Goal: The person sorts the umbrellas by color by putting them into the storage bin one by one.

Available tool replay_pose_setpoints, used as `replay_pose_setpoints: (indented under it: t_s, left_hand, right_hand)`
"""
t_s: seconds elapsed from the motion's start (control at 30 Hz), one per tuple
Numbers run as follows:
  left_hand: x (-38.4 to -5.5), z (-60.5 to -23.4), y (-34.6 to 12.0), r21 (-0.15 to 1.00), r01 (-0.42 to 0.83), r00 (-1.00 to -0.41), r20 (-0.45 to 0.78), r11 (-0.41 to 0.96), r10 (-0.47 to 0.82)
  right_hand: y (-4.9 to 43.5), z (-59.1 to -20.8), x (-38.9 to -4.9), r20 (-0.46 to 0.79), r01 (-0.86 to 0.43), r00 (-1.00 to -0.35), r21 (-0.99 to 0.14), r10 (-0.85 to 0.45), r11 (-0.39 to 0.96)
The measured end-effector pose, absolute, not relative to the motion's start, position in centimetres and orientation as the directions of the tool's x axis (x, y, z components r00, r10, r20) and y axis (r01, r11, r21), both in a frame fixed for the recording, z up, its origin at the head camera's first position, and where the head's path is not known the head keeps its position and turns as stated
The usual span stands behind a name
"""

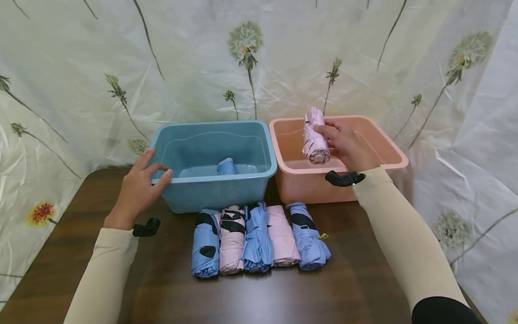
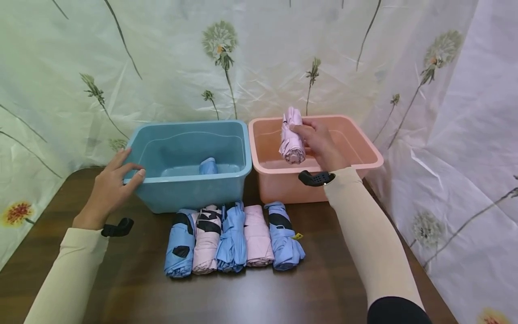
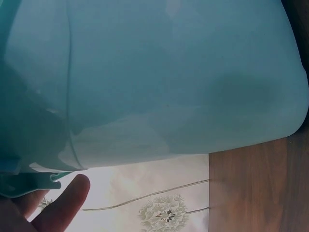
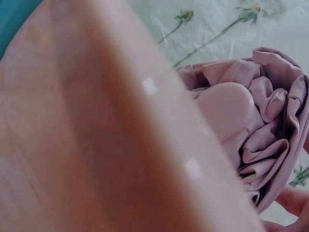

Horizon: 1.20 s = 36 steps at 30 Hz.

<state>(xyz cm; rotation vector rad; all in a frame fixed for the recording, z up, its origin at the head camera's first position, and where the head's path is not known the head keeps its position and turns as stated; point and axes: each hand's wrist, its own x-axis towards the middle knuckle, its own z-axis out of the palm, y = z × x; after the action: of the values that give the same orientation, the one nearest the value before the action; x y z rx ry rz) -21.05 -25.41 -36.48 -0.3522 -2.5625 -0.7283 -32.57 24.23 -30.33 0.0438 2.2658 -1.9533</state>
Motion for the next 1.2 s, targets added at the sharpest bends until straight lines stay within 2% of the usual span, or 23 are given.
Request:
replay_pose_setpoints:
  t_s: [0.4,0.53,1.0,1.2]
  left_hand:
    - [-20.8,-35.7,-25.3,0.439,0.348,-0.873,0.473,0.828,0.117]
    - [-20.8,-35.7,-25.4,0.429,0.35,-0.87,0.478,0.833,0.12]
    - [-20.9,-35.6,-25.2,0.431,0.334,-0.877,0.467,0.838,0.11]
    - [-20.9,-36.2,-25.1,0.432,0.337,-0.877,0.467,0.837,0.112]
  right_hand:
    - [24.5,-30.5,-32.2,-0.182,0.132,-0.963,-0.961,-0.2,0.241]
    - [24.5,-30.8,-32.3,-0.196,0.144,-0.954,-0.964,-0.228,0.225]
    - [24.4,-31.1,-32.8,-0.262,0.2,-0.955,-0.915,-0.14,0.35]
    - [24.4,-31.1,-32.5,-0.295,0.217,-0.944,-0.891,-0.144,0.399]
